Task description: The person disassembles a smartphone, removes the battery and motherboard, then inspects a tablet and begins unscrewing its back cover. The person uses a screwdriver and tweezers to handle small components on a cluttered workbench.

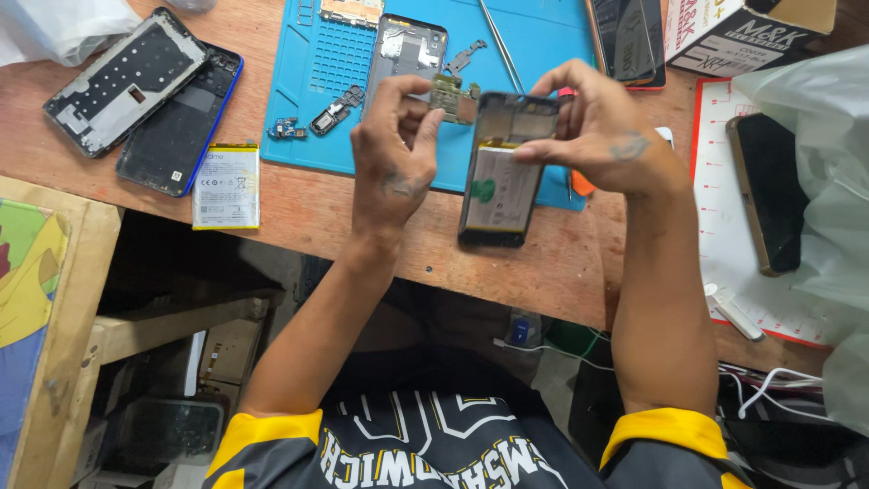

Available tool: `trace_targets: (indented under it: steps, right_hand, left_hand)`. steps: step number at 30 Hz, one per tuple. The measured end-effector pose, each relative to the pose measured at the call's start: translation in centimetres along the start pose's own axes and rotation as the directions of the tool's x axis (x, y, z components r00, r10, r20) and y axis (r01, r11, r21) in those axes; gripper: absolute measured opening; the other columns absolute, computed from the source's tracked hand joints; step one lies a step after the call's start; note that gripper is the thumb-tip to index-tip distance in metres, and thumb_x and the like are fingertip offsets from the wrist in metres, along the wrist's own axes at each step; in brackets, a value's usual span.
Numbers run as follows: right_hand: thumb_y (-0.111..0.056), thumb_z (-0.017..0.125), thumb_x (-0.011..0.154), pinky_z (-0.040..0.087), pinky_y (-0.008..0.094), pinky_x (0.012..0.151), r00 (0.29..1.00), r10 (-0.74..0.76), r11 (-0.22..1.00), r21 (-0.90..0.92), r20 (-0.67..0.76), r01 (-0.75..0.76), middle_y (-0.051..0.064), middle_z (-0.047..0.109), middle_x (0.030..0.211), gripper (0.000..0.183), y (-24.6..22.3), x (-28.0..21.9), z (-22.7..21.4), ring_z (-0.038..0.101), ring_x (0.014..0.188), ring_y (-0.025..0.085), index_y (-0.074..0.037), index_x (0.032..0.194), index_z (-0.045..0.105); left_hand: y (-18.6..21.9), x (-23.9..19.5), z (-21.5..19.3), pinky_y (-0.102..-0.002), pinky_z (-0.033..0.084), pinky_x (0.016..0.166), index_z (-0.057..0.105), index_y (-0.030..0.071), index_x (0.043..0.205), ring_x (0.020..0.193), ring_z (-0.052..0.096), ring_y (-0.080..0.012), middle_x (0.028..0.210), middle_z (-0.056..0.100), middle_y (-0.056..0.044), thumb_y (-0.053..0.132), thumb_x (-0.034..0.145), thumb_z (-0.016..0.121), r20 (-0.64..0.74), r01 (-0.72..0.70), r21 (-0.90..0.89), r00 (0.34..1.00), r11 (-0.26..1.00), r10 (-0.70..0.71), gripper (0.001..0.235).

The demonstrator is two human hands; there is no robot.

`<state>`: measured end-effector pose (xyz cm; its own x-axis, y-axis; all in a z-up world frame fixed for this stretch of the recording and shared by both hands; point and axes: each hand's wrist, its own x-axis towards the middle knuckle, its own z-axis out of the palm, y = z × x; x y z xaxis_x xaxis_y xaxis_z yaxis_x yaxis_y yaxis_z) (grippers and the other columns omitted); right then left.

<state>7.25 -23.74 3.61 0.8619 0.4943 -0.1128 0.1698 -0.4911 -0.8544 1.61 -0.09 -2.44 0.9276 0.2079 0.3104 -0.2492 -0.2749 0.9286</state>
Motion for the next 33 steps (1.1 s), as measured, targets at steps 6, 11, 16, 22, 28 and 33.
trace_targets:
  steps: [6, 11, 16, 22, 28, 33]
  right_hand:
    - [-0.013, 0.091, 0.081, 0.036, 0.019, 0.051, 0.995, 0.024, 0.998, 0.055, -0.093, -0.018, -0.004, 0.055, 0.067, 0.062, 0.1, -0.3, -1.2, 0.049, 0.058, 0.002, -0.005, 0.132, 0.057]
    - [-0.006, 0.085, 0.088, 0.052, 0.024, 0.077, 0.998, -0.056, 0.932, 0.359, -0.002, 0.053, 0.008, 0.068, 0.095, 0.06, 0.9, -0.3, -1.2, 0.064, 0.087, 0.01, -0.001, 0.137, 0.05]
    - [-0.004, 0.081, 0.093, 0.06, 0.03, 0.096, 0.99, -0.127, 0.816, 0.573, 0.054, 0.074, 0.018, 0.073, 0.119, 0.058, 2.1, -0.1, -1.4, 0.072, 0.11, 0.018, 0.001, 0.139, 0.046]
    - [-0.008, 0.082, 0.094, 0.06, 0.028, 0.093, 0.989, -0.125, 0.774, 0.631, 0.079, 0.047, 0.019, 0.072, 0.117, 0.059, 2.9, 0.1, -1.4, 0.071, 0.107, 0.018, 0.0, 0.14, 0.047]
    - [-0.006, 0.081, 0.093, 0.061, 0.028, 0.092, 0.989, -0.109, 0.725, 0.689, 0.104, 0.007, 0.019, 0.072, 0.116, 0.058, 2.8, 0.5, -0.8, 0.072, 0.107, 0.019, 0.001, 0.139, 0.046]
    - [-0.004, 0.079, 0.093, 0.062, 0.03, 0.09, 0.992, -0.071, 0.72, 0.694, 0.104, -0.021, 0.019, 0.072, 0.114, 0.055, 2.5, 0.8, 0.1, 0.073, 0.103, 0.019, 0.001, 0.137, 0.047]
  left_hand:
    - [0.8, -0.1, 0.7, -0.027, 0.06, 0.062, 0.06, 0.002, 0.119, 0.078, 0.078, -0.0148, 0.088, 0.077, -0.007, 0.001, 0.098, 0.068, 0.078, -0.034, 0.021, 0.996, 0.999, 0.032, 0.022]
    - [1.1, 0.0, 0.7, -0.027, 0.064, 0.065, 0.06, 0.002, 0.122, 0.077, 0.079, -0.0169, 0.085, 0.077, -0.009, 0.004, 0.096, 0.07, 0.119, 0.048, -0.024, 0.992, 0.999, -0.045, 0.028]
    - [1.8, -0.5, 0.9, -0.027, 0.063, 0.064, 0.059, 0.0, 0.124, 0.074, 0.078, -0.0166, 0.083, 0.076, -0.011, 0.005, 0.096, 0.069, 0.178, 0.024, -0.013, 0.984, 1.0, -0.022, 0.03]
    - [2.6, -0.5, 1.0, -0.033, 0.055, 0.052, 0.061, 0.0, 0.116, 0.062, 0.074, -0.0155, 0.077, 0.075, -0.011, 0.005, 0.096, 0.067, 0.253, 0.072, 0.079, 0.963, 0.994, -0.09, 0.021]
    - [2.7, -0.4, 0.9, -0.032, 0.049, 0.051, 0.063, 0.0, 0.113, 0.057, 0.066, -0.0135, 0.069, 0.068, -0.008, 0.012, 0.1, 0.064, 0.216, 0.014, 0.107, 0.976, 0.994, -0.037, 0.018]
    - [3.0, -1.0, 0.2, -0.028, 0.048, 0.053, 0.071, 0.004, 0.107, 0.062, 0.061, -0.0088, 0.075, 0.069, -0.004, 0.026, 0.11, 0.054, 0.193, 0.171, -0.002, 0.967, 0.985, -0.167, 0.029]
